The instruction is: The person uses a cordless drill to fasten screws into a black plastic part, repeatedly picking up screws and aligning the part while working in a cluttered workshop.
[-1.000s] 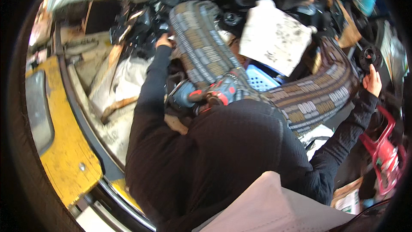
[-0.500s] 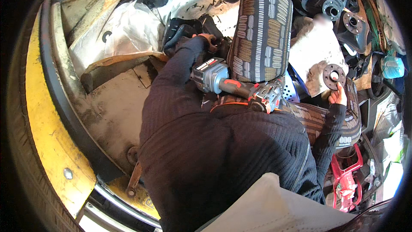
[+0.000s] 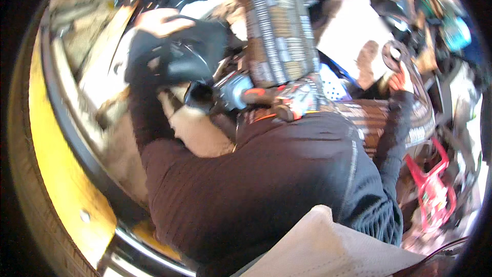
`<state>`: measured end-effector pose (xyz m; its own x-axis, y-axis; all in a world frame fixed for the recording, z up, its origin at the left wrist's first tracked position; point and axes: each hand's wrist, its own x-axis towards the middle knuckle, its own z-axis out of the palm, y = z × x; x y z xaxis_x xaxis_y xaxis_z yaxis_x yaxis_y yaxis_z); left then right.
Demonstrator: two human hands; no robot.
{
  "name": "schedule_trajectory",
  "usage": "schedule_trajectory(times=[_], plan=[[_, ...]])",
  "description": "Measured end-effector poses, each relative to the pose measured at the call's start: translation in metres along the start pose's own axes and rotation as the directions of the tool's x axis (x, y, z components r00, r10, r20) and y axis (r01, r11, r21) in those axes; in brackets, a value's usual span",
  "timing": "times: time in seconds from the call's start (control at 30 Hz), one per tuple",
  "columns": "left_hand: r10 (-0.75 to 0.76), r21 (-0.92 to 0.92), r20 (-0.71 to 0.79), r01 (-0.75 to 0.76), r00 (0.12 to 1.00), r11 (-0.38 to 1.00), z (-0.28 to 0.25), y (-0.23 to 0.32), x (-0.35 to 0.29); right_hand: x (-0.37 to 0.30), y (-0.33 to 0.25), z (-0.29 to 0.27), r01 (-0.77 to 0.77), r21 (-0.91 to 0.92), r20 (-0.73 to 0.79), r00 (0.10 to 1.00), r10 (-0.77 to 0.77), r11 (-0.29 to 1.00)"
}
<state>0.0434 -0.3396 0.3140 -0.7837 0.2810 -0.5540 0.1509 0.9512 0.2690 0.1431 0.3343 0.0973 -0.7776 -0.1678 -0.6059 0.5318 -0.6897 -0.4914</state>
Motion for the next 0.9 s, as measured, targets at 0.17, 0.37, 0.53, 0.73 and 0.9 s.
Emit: schedule_trajectory(times=[0.17,0.37,0.53,0.73,0.9], plan=[[0.116,-0.085,-0.889,-0.408,0.444,0.909,-0.081,0.142,-0.008,-0.008,-0.006,0.015,0.156,0.027,-0.491,0.862,-0.123,0.987],[0.921,0.335,-0.387,-0.924,0.045,0.186,0.017,0.327,0.147,-0.032,-0.028,0.041,0.556,-0.017,-0.617,0.648,-0.446,0.831],[0.966,0.585,-0.009,-0.782,0.260,0.216,0.171,0.333,0.196,-0.043,-0.021,0.040,0.402,-0.019,-0.493,0.793,-0.358,0.916],[0.698,0.287,0.076,-0.686,0.712,0.669,0.187,0.303,0.191,-0.002,0.025,0.057,0.133,-0.392,-0.373,0.882,-0.289,0.910],[0.468,-0.156,-0.167,-0.491,0.868,0.857,0.166,0.292,0.202,0.016,0.029,0.059,0.026,-0.750,-0.329,0.852,-0.407,0.661]])
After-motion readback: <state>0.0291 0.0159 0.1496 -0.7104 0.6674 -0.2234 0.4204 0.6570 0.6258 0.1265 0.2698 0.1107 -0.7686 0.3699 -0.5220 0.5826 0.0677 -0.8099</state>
